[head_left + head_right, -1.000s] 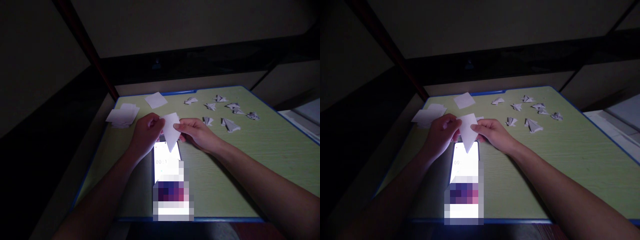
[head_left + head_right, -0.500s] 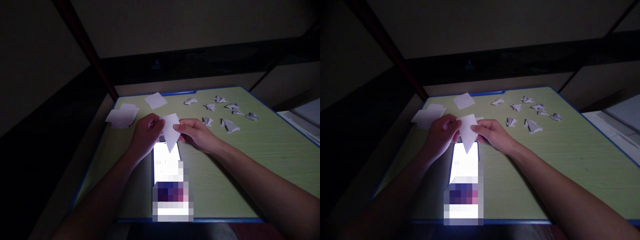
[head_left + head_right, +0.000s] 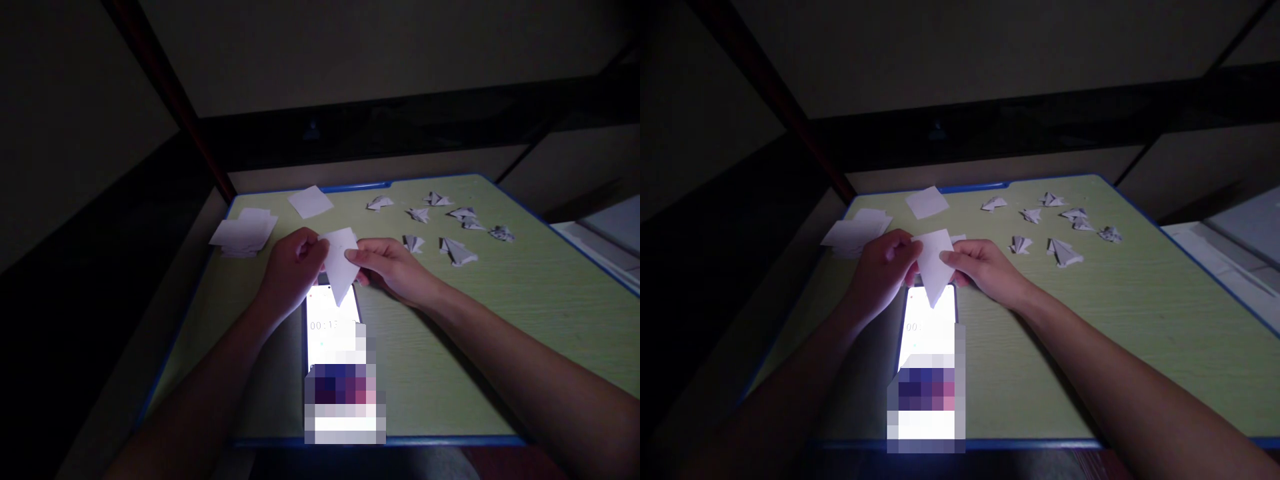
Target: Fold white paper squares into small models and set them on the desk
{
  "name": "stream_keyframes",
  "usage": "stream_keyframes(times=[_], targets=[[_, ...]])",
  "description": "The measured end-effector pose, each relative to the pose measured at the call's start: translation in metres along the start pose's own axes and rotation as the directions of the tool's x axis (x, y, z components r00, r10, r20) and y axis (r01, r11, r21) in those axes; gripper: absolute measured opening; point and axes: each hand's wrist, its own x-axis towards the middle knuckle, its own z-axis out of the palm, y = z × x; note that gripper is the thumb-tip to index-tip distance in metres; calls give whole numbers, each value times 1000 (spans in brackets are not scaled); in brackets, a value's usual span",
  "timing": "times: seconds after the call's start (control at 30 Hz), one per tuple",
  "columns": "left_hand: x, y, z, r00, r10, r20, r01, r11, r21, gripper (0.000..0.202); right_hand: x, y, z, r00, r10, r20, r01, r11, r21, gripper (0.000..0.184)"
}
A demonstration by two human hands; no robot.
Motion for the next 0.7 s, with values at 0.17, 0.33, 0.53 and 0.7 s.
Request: stream_keyframes(times=[0.17, 0.33, 0.53, 0.7], targets=[[0, 1, -1, 1000, -4, 5, 4, 1000, 14, 22, 0, -1, 0, 1000, -4, 1, 4, 1000, -19, 33], [0, 1, 0, 1000, -3, 4, 3, 1000, 23, 22, 0, 0, 0, 1000, -5, 2, 5, 1000, -26, 32], [0, 0, -1, 1000, 28, 6, -28, 999, 18, 21, -1, -1, -1, 1000, -5, 3, 5, 999, -41, 34], [0, 1, 0, 1000, 28, 4, -28, 999, 17, 21, 0, 0, 0, 1000, -8, 7, 8, 999, -40, 33]])
